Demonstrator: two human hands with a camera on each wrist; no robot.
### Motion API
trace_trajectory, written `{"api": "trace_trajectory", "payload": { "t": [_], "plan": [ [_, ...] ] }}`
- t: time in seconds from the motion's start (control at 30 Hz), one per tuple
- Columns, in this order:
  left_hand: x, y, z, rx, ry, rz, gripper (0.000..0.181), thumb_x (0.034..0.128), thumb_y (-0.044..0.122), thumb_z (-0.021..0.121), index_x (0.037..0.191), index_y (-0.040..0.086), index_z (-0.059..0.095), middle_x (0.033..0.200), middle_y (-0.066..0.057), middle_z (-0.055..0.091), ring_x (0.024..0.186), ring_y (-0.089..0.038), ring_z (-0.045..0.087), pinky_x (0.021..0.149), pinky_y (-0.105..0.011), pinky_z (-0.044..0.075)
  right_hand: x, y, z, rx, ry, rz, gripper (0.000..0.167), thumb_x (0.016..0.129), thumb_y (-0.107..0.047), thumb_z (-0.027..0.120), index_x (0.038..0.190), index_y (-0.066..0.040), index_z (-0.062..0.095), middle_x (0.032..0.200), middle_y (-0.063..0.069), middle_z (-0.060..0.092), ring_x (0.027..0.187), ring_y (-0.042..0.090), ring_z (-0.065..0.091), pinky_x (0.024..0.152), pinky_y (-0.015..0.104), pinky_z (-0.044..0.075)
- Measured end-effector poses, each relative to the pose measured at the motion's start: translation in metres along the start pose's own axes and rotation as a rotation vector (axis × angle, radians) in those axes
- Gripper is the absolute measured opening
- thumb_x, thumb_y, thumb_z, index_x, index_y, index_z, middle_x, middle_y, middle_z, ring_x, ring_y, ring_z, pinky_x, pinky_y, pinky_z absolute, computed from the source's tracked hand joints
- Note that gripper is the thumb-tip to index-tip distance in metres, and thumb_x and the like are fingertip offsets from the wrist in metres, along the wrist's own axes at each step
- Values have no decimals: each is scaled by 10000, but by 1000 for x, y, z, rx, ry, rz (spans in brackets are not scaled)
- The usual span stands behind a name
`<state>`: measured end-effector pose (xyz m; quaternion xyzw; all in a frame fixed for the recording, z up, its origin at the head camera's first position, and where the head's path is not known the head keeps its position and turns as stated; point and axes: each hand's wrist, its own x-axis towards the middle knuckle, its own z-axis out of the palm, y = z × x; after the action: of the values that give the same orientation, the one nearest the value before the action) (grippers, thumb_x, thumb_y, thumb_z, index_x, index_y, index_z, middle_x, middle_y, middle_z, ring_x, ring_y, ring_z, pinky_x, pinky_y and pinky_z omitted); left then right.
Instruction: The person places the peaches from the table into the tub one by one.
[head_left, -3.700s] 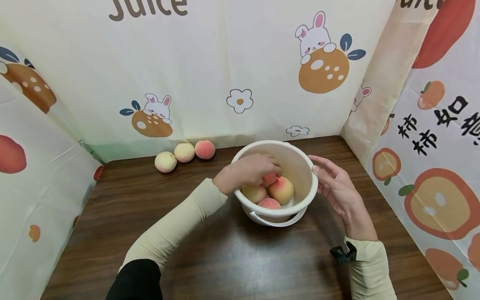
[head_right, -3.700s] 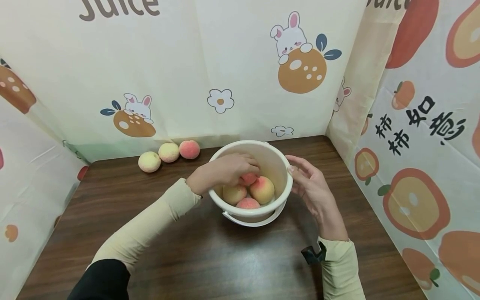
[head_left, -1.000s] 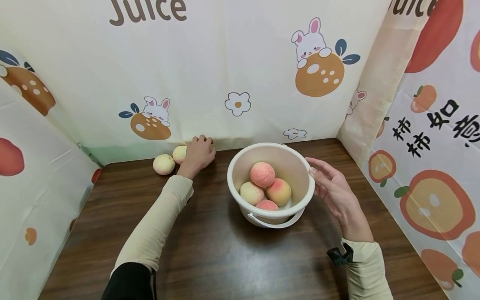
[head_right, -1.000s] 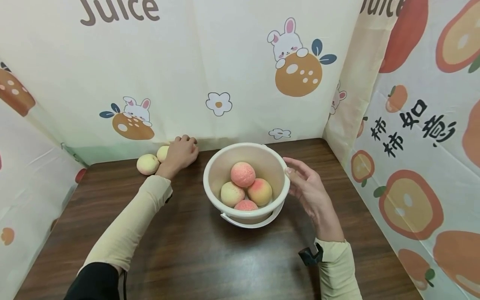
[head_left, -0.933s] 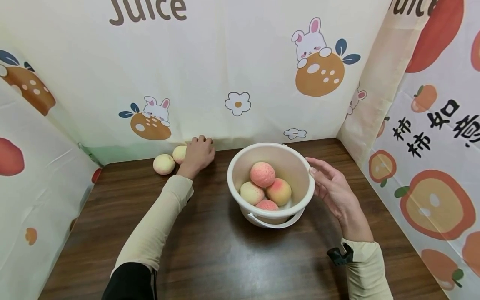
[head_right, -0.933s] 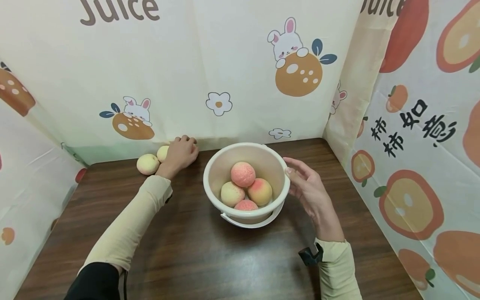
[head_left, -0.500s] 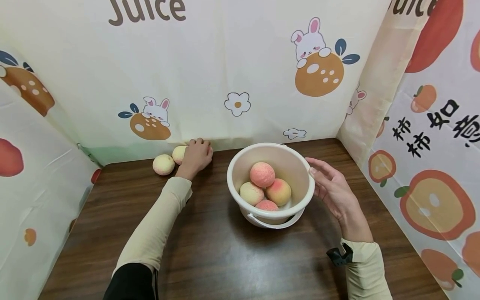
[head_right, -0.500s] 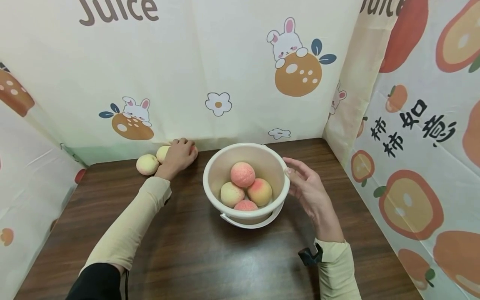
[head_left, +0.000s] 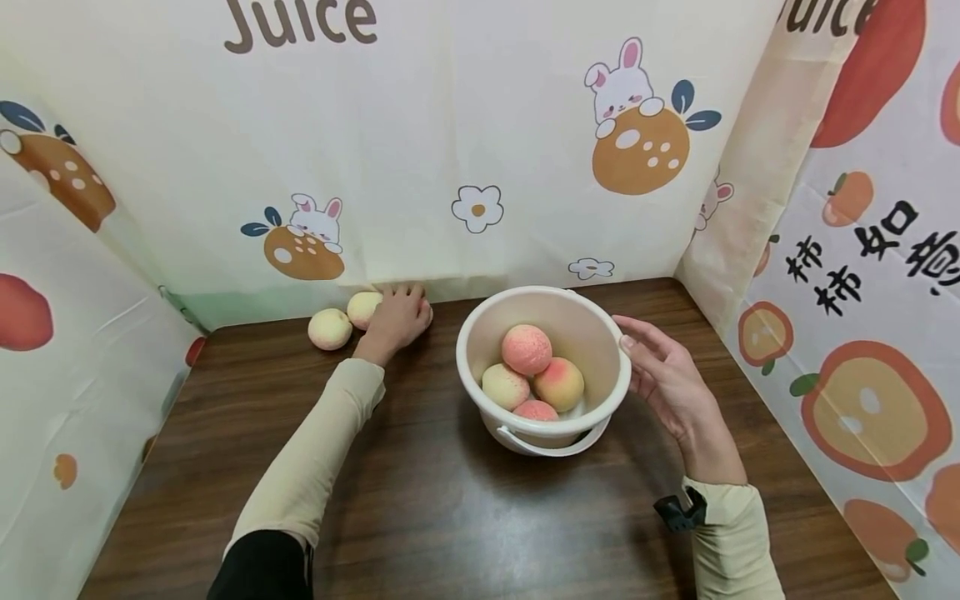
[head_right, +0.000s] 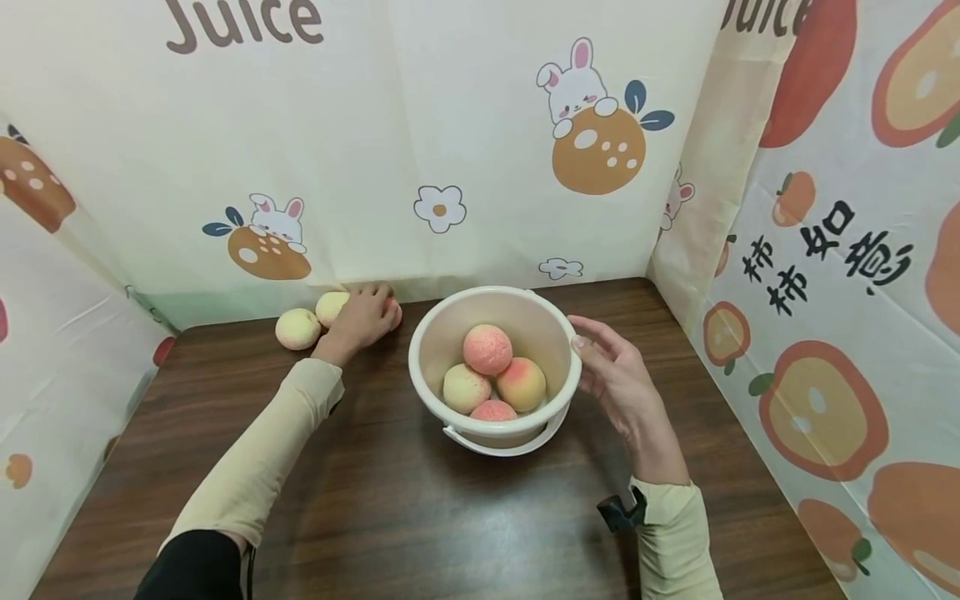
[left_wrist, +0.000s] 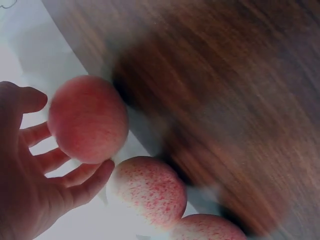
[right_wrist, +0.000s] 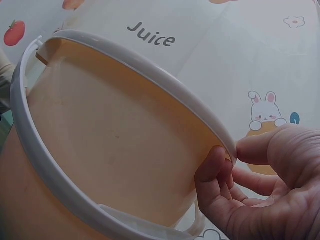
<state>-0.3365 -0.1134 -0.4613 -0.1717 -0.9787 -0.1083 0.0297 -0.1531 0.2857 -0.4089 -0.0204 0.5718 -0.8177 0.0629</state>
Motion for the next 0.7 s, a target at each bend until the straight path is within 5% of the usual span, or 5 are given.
{"api": "trace_trajectory", "payload": {
  "t": [0.17,0.7],
  "plan": [
    [-6,2,12,-26,-43,-3,391,1078,316,398,1292,34,564,1284,-278,592,1220,-507,561,1052,-587,467,-1,0,0,-5,2,10,363,1071,-119,558,1433,-97,544,1196,-3,712,941,92,740,766,267,624],
    [-15,5,24,-35,5,22,441,1064,400,472,1329,60,564,1244,-257,576,1188,-483,561,1011,-602,508,-1,-2,1,-5,8,11,371,1071,-127,560,1440,-101,535,1210,-3,698,962,85,738,766,258,622]
  ]
}}
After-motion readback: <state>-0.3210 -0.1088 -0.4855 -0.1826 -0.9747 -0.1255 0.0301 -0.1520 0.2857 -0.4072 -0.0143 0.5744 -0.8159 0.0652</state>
